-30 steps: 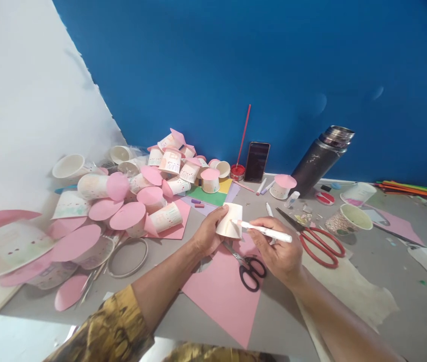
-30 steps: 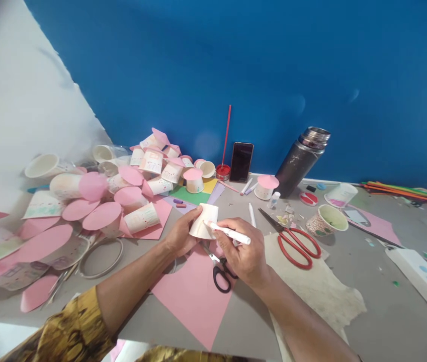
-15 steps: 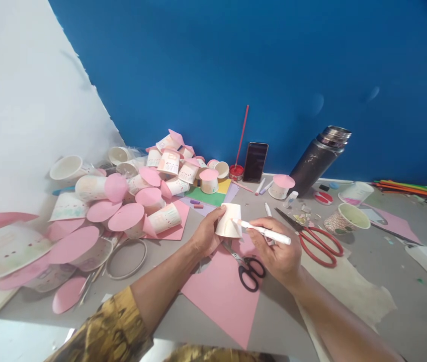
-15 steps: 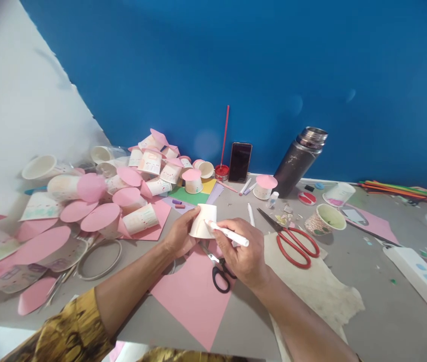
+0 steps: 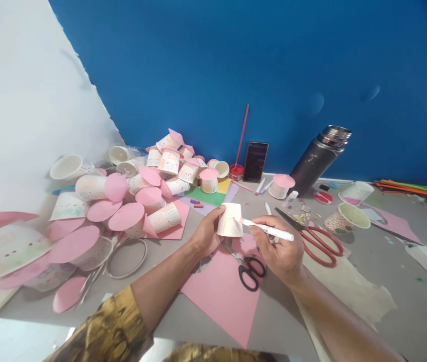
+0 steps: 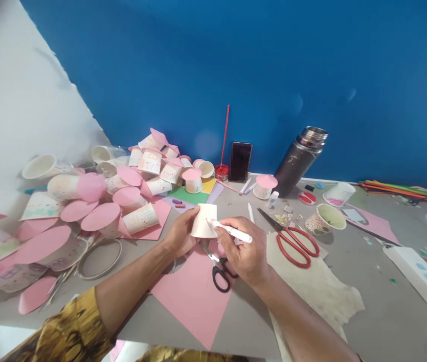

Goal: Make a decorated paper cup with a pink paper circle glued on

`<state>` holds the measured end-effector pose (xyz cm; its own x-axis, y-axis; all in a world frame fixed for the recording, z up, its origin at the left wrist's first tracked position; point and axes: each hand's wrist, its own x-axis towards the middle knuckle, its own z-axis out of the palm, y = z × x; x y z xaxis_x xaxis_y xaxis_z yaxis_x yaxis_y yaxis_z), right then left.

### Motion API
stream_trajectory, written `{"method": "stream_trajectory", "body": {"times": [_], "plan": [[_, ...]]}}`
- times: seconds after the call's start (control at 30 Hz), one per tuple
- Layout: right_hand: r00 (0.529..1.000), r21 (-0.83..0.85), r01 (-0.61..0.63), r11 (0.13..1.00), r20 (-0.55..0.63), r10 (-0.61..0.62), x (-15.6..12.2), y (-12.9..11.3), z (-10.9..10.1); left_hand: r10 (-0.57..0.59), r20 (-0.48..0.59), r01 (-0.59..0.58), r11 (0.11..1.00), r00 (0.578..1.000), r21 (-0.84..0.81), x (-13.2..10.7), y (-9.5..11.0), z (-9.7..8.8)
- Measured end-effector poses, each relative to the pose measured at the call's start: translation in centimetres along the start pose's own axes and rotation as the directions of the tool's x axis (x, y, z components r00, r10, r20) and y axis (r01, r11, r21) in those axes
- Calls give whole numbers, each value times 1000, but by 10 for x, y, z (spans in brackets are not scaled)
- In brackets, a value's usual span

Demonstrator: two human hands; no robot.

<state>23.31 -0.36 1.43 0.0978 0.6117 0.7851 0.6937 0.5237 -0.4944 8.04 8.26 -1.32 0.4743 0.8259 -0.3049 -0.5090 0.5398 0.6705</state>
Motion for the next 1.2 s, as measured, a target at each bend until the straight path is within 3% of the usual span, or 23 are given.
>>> {"method": "stream_trajectory", "body": {"times": [0.17, 0.97, 1.2], "plan": [[999, -38, -38, 999, -35, 37, 2, 0, -4, -20, 54, 22, 999, 998, -33, 0, 3, -2], [1000, -39, -8, 999, -27, 7, 2, -2, -7, -88, 23, 90, 994, 996, -69, 0, 5, -2], [999, -24, -3, 1000, -51, 1, 2, 0, -6, -101, 80, 106, 993, 992, -60, 0, 5, -2]]}}
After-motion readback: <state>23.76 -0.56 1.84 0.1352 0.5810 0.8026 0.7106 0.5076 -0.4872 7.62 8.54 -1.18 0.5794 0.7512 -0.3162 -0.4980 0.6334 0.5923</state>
